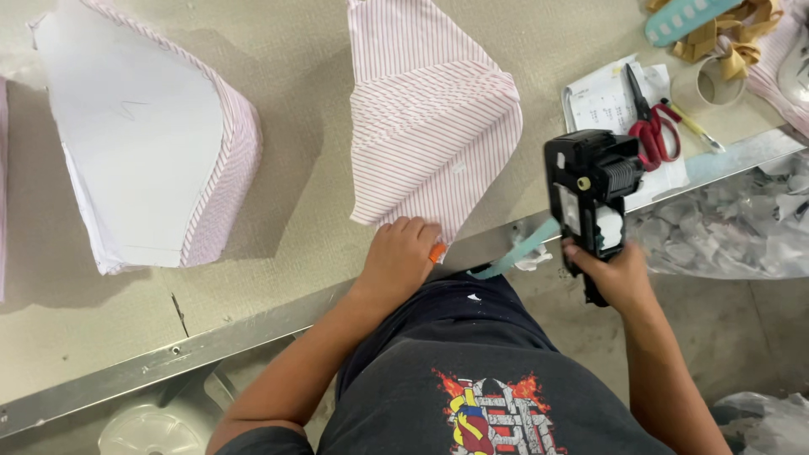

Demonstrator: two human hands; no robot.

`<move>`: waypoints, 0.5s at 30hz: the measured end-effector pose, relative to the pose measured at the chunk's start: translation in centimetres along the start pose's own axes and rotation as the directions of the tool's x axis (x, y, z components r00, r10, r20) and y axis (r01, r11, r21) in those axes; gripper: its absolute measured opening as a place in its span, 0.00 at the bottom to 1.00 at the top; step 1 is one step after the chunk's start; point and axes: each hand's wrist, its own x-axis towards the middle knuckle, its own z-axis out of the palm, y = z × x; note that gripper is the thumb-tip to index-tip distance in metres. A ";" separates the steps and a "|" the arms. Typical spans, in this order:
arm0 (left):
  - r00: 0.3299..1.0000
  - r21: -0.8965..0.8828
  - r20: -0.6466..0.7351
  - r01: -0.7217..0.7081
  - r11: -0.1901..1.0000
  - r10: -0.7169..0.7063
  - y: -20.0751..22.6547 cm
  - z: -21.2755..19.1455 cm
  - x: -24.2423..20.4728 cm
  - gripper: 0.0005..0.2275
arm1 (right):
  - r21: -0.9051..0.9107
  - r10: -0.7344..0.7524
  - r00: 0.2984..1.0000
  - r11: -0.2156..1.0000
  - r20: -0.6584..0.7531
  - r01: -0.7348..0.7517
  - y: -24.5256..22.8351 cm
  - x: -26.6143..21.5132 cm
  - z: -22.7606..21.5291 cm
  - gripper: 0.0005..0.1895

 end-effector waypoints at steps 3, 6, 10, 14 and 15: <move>0.999 -0.175 0.047 0.004 0.985 0.004 -0.6 -1.3 0.7 0.08 | 0.160 -0.007 0.992 0.987 0.124 -0.013 -3.9 -1.7 0.2 0.19; 0.998 -0.425 0.034 0.054 0.903 -0.044 -2.3 -4.5 2.3 0.06 | 0.227 -0.056 0.980 0.974 0.192 0.012 -1.6 -1.7 1.1 0.15; 0.880 -0.451 -0.097 0.378 0.808 -0.465 -7.2 -6.4 4.2 0.07 | 0.292 -0.122 0.965 0.955 0.231 0.051 -4.7 -2.8 1.7 0.14; 0.787 -0.476 -0.100 0.500 0.724 -0.609 -9.7 -4.4 4.9 0.07 | 0.442 -0.336 0.919 0.870 0.206 0.219 -11.2 -4.5 2.6 0.11; 0.783 -0.477 -0.103 0.502 0.722 -0.613 -9.1 -4.5 4.8 0.07 | 0.440 -0.340 0.917 0.870 0.209 0.223 -9.6 -3.4 3.5 0.11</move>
